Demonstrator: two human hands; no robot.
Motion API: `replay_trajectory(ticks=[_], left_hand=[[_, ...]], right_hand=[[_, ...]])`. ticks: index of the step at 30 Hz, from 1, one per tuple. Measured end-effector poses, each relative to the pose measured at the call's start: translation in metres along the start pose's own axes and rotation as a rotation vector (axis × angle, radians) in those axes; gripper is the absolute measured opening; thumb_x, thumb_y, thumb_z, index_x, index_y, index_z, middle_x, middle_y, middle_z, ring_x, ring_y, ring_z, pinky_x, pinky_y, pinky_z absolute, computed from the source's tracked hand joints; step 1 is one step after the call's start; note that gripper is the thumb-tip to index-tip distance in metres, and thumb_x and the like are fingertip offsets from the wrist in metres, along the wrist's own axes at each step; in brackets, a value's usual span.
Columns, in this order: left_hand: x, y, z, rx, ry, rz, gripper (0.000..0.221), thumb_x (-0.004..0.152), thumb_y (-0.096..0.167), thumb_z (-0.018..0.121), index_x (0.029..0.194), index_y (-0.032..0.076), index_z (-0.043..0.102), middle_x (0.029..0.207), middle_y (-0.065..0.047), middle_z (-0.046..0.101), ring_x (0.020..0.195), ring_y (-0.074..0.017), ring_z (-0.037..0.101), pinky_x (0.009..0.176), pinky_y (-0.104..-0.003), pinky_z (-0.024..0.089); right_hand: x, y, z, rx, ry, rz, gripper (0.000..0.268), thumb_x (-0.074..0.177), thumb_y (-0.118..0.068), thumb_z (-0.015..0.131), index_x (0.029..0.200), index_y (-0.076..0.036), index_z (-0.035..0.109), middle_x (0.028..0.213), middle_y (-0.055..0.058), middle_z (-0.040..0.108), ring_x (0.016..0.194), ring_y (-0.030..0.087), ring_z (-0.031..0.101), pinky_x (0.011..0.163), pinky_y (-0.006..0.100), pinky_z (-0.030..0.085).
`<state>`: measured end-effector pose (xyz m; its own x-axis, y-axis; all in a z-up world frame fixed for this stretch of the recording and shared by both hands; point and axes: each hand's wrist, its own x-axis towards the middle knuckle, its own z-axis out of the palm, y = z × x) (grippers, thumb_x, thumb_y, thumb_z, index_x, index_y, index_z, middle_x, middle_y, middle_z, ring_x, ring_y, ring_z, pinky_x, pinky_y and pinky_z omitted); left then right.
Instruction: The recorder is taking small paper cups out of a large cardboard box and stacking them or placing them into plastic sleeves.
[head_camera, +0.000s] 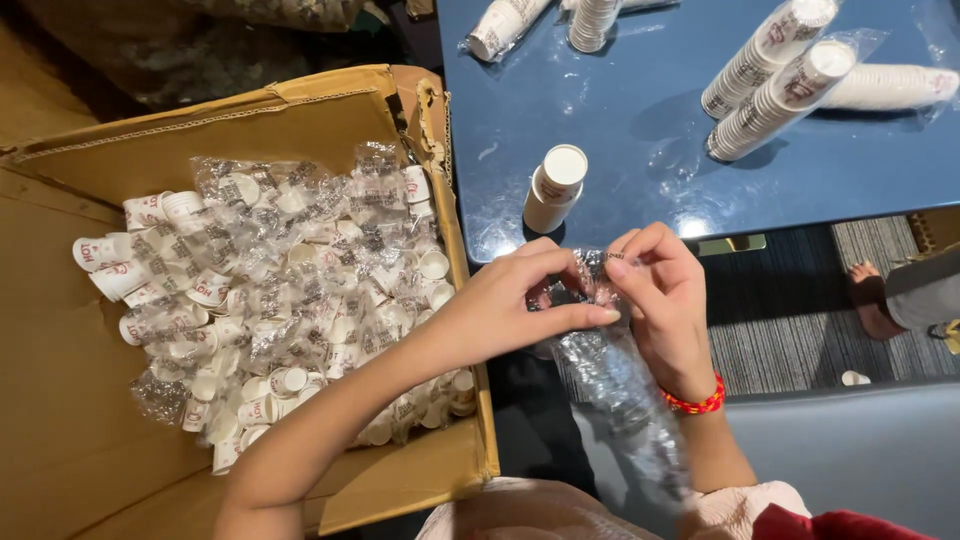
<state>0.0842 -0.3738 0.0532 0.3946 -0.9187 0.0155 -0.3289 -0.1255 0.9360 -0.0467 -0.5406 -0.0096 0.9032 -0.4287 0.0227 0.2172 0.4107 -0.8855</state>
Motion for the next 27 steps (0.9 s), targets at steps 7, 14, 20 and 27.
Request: replay_trajectory(ticks=[7,14,20,27], left_hand=[[0.000,-0.039,0.037,-0.351,0.002,-0.091,0.031,0.108,0.032,0.059,0.100,0.003,0.069,0.085,0.003,0.064,0.076,-0.0037,0.052,0.069,-0.021,0.045],[-0.008,-0.052,0.041,-1.121,0.229,-0.460,0.021,0.107,0.027,0.053,0.109,0.009,0.064,0.094,0.002,0.069,0.083,-0.0072,0.065,0.074,-0.024,0.050],[-0.011,-0.070,0.057,-1.094,0.277,-0.439,0.014,0.105,0.024,0.050,0.112,0.013,0.054,0.098,-0.002,0.065,0.085,-0.0124,0.066,0.072,-0.026,0.049],[-0.016,-0.047,0.055,-0.522,0.488,0.051,0.010,0.111,0.016,0.053,0.111,0.007,0.048,0.097,0.002,0.051,0.087,-0.0038,0.053,0.078,-0.020,0.044]], right_hand=[[-0.004,-0.001,0.010,0.118,0.034,0.034,0.010,0.103,-0.006,0.061,0.101,-0.002,0.052,0.107,0.015,0.068,0.069,0.005,0.049,0.073,0.026,0.049],[-0.019,-0.005,0.029,0.130,-0.109,0.194,0.041,0.100,-0.007,0.056,0.139,0.004,0.052,0.112,0.009,0.067,0.094,0.012,0.062,0.082,0.025,0.050],[-0.022,0.036,0.022,-0.049,0.008,0.163,0.036,0.103,-0.005,0.065,0.136,0.005,0.059,0.112,0.008,0.064,0.099,0.013,0.062,0.088,0.028,0.051],[-0.028,0.026,0.034,-0.064,-0.003,0.021,0.017,0.105,-0.007,0.068,0.119,0.001,0.060,0.125,0.012,0.061,0.113,0.014,0.061,0.101,0.027,0.050]])
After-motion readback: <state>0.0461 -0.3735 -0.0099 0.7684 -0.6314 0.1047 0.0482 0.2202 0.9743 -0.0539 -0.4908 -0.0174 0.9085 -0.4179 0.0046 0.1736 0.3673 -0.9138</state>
